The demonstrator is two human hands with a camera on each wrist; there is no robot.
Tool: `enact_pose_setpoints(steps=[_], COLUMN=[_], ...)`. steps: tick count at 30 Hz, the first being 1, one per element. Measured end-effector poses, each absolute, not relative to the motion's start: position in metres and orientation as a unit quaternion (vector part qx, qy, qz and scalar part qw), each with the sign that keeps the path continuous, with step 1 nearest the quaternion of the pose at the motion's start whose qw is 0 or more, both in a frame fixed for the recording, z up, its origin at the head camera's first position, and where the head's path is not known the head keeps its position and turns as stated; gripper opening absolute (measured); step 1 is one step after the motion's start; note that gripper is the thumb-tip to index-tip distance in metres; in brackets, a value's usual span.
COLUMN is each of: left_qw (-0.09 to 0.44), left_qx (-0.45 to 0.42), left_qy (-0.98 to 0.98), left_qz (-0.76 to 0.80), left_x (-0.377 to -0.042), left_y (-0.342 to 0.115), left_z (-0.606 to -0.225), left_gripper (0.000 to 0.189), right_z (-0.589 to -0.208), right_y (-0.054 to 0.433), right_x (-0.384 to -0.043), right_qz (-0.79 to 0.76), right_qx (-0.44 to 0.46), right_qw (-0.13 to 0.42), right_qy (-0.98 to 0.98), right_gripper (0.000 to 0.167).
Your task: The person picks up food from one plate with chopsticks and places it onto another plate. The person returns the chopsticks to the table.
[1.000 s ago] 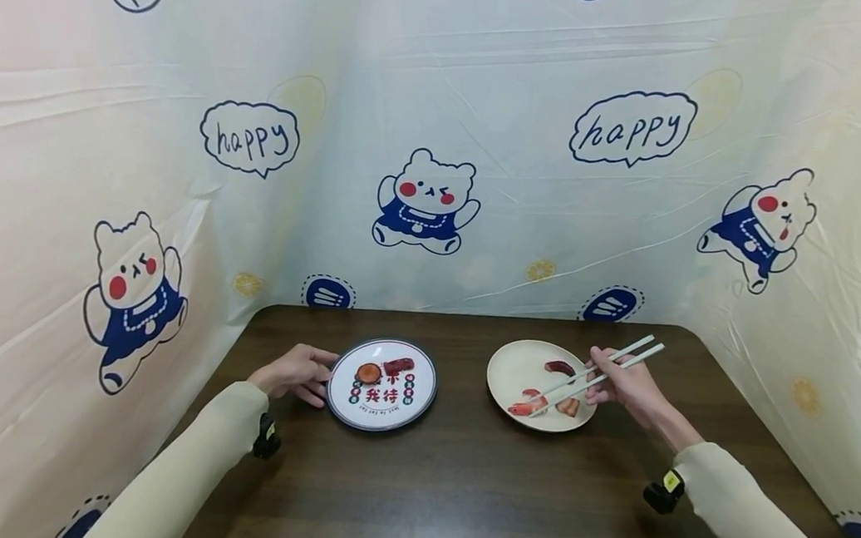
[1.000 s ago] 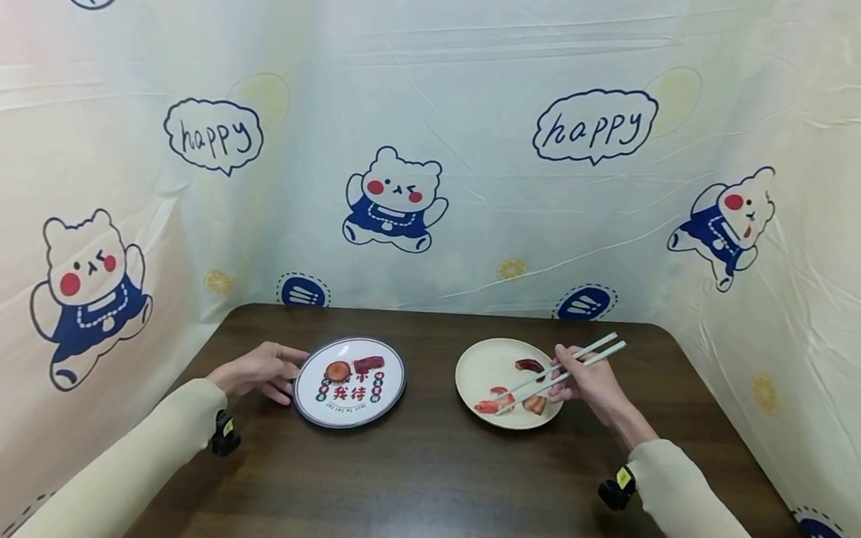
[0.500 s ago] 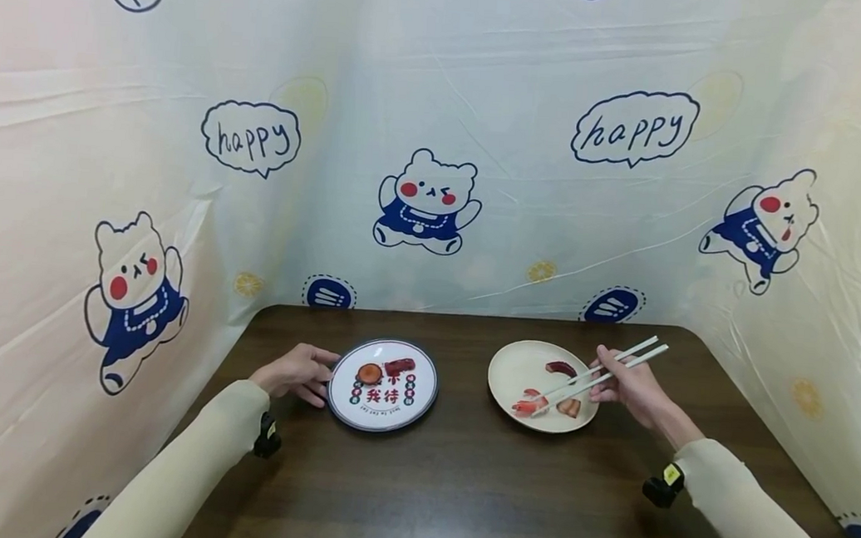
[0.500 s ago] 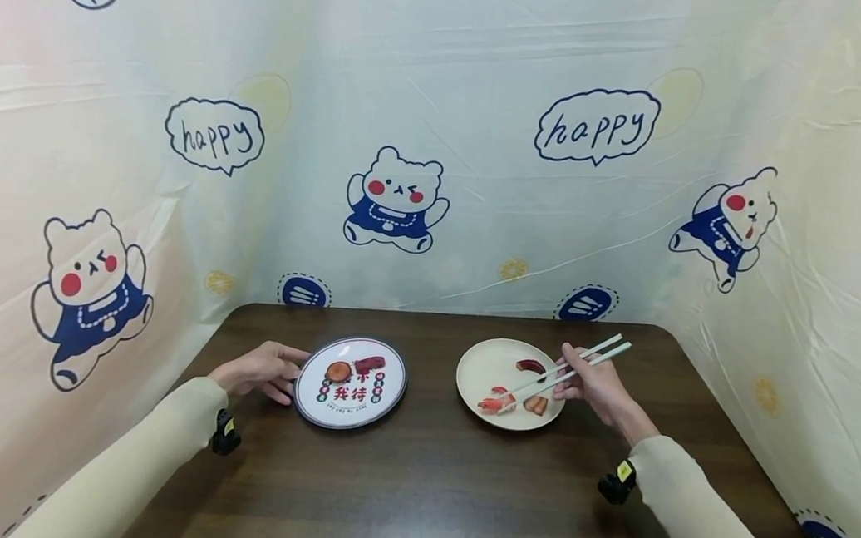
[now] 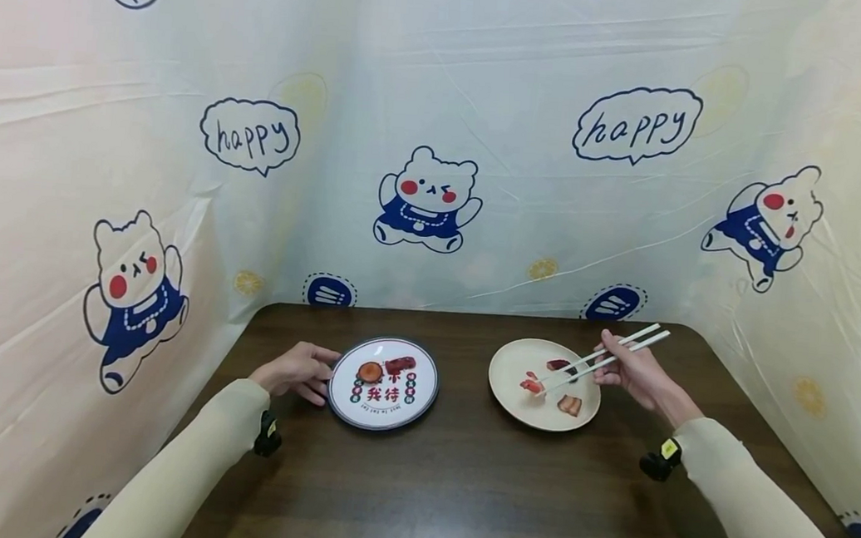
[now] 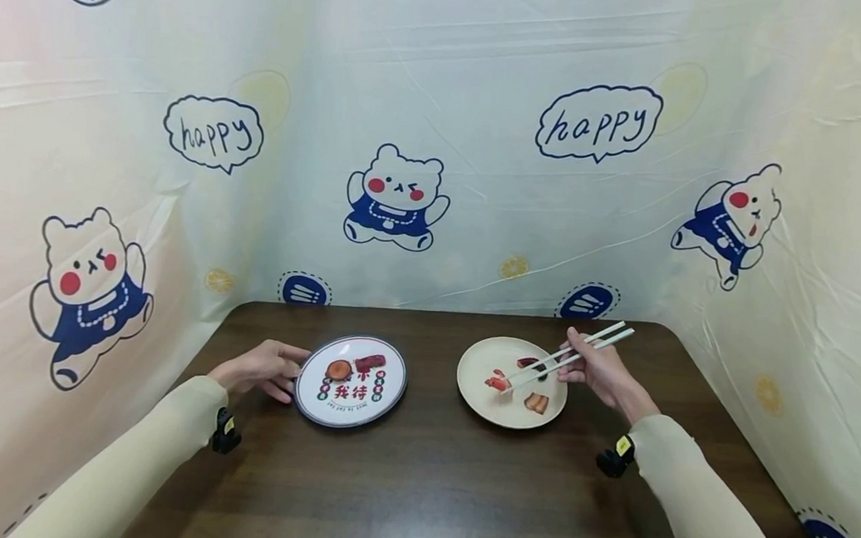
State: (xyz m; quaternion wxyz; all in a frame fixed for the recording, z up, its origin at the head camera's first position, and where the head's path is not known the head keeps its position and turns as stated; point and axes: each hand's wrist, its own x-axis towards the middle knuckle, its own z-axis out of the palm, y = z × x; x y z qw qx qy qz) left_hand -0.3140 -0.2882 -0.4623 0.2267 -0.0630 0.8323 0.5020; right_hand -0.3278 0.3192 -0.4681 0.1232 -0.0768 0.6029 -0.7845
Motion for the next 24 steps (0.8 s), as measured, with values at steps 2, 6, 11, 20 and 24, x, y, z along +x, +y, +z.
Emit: enact_pose_setpoints(steps=[2, 6, 11, 20, 24], left_qw=[0.225, 0.224, 0.222, 0.225, 0.223], left_qx=[-0.062, -0.059, -0.056, -0.055, -0.050], left_qy=[0.832, 0.830, 0.831, 0.831, 0.833], left_qz=[0.503, 0.507, 0.506, 0.505, 0.505], left_x=[-0.314, -0.314, -0.314, -0.314, -0.314], left_y=[-0.288, -0.288, -0.288, -0.289, -0.289], left_z=[-0.461, -0.461, -0.461, -0.463, -0.462], left_gripper=[0.056, 0.056, 0.056, 0.057, 0.057], right_z=[-0.465, -0.459, -0.452, -0.446, -0.445], right_y=[0.320, 0.322, 0.324, 0.328, 0.330], right_x=[-0.331, -0.336, -0.343, -0.354, -0.358], right_qz=[-0.790, -0.790, -0.782, -0.795, -0.802], right_qx=[-0.079, -0.087, -0.091, -0.105, -0.114], right_qw=[0.125, 0.133, 0.151, 0.167, 0.169], right_qy=[0.595, 0.592, 0.598, 0.574, 0.562], right_gripper=[0.037, 0.038, 0.040, 0.043, 0.044])
